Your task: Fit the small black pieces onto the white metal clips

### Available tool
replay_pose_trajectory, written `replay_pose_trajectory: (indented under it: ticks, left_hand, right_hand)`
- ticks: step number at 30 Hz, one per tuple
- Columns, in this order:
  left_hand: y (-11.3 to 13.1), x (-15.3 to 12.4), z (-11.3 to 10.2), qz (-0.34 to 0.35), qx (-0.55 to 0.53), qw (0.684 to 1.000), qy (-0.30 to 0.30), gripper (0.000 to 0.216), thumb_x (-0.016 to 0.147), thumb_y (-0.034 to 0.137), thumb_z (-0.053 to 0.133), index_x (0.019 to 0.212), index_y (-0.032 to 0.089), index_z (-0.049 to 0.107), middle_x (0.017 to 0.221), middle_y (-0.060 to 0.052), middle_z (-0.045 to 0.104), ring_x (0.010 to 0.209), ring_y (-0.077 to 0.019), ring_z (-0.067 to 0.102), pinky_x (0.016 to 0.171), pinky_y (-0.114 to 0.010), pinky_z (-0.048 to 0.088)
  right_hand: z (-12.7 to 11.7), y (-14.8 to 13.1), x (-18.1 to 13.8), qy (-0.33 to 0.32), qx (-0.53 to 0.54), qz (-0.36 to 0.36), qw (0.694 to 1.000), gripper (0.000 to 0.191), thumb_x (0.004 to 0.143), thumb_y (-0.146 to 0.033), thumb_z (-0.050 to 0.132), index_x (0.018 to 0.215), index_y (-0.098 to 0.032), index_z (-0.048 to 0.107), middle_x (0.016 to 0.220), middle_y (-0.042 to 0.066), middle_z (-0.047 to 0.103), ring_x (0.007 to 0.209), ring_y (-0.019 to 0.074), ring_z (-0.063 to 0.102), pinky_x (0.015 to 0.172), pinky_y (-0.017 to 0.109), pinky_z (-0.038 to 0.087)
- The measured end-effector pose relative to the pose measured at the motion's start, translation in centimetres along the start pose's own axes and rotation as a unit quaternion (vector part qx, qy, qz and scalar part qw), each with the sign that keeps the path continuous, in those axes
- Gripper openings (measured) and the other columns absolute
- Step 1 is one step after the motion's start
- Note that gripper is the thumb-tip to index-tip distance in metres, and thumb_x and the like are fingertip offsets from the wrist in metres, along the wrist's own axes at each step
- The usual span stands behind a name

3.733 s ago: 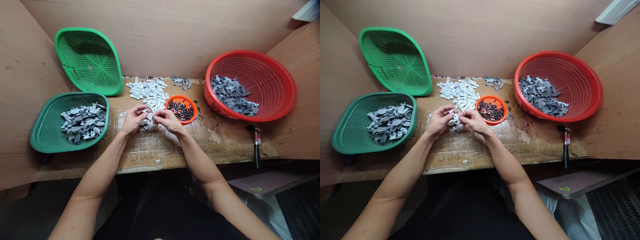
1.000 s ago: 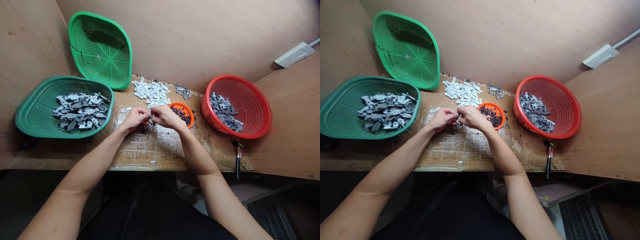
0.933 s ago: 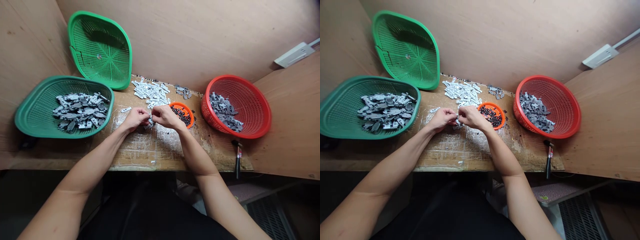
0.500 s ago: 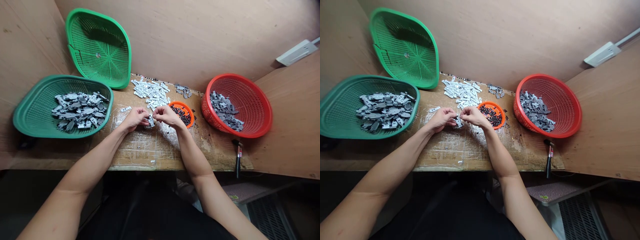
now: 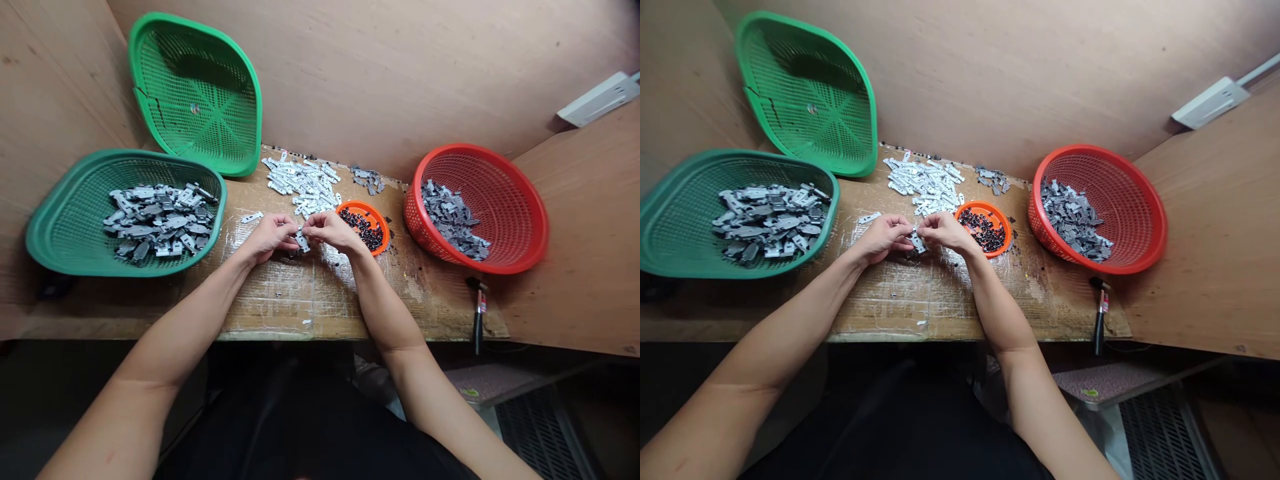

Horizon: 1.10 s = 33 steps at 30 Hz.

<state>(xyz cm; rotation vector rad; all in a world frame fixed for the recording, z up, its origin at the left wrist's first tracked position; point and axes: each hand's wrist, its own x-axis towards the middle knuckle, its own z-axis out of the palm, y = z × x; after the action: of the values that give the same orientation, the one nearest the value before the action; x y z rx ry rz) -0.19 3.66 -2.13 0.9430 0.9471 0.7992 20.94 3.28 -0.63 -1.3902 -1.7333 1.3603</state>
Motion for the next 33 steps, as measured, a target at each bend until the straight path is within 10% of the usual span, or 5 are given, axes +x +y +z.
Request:
replay_pose_trajectory:
  ticks: [5, 10, 17, 25, 33]
  left_hand:
    - [0.4, 1.0, -1.2, -0.006, -0.022, 0.998, 0.065, 0.022, 0.086, 0.008, 0.082, 0.075, 0.017, 0.065, 0.069, -0.001, 0.068, 0.054, -0.012, 0.07, 0.059, -0.025, 0.065]
    - [0.8, 1.5, -1.9, -0.008, -0.041, 0.994, 0.099, 0.022, 0.09, 0.006, 0.079, 0.076, 0.016, 0.065, 0.071, -0.001, 0.069, 0.057, -0.011, 0.07, 0.061, -0.023, 0.065]
    - [0.7, 1.7, -2.1, -0.006, -0.059, 0.992, 0.112, 0.025, 0.093, 0.006, 0.075, 0.074, 0.016, 0.064, 0.068, -0.001, 0.067, 0.056, -0.0113, 0.069, 0.061, -0.025, 0.065]
    - [0.5, 1.9, -2.0, -0.002, -0.059, 0.99, 0.126, 0.025, 0.093, 0.005, 0.074, 0.075, 0.018, 0.064, 0.071, -0.003, 0.071, 0.058, -0.0119, 0.071, 0.062, -0.026, 0.064]
    - [0.5, 1.6, -1.6, -0.004, -0.056, 0.992, 0.113, 0.022, 0.09, 0.008, 0.076, 0.076, 0.019, 0.064, 0.074, -0.004, 0.073, 0.058, -0.0119, 0.071, 0.062, -0.025, 0.062]
  right_hand:
    - [-1.4, -0.2, 3.2, 0.132, -0.302, -0.088, 0.94, 0.017, 0.097, -0.016, 0.06, 0.097, -0.017, 0.077, 0.097, 0.01, 0.073, 0.09, 0.0223, 0.062, 0.084, 0.037, 0.046]
    - [-2.4, -0.1, 7.1, 0.026, -0.519, -0.115, 0.847, 0.026, 0.101, -0.009, 0.051, 0.098, -0.017, 0.076, 0.114, 0.016, 0.068, 0.092, 0.0259, 0.054, 0.079, 0.038, 0.041]
    - [-3.1, 1.6, 6.0, 0.051, -0.603, -0.118, 0.787, 0.027, 0.105, -0.01, 0.043, 0.11, -0.012, 0.069, 0.118, 0.022, 0.07, 0.097, 0.0293, 0.052, 0.086, 0.042, 0.039]
    - [-0.5, 0.7, 2.6, 0.141, -0.396, -0.137, 0.897, 0.009, 0.1, -0.02, 0.057, 0.094, -0.021, 0.063, 0.099, 0.012, 0.072, 0.09, 0.0239, 0.059, 0.085, 0.037, 0.043]
    - [2.3, -3.5, 0.6, 0.094, -0.34, -0.094, 0.931, 0.012, 0.09, -0.017, 0.065, 0.08, -0.019, 0.07, 0.08, 0.006, 0.071, 0.075, 0.0184, 0.057, 0.076, 0.035, 0.041]
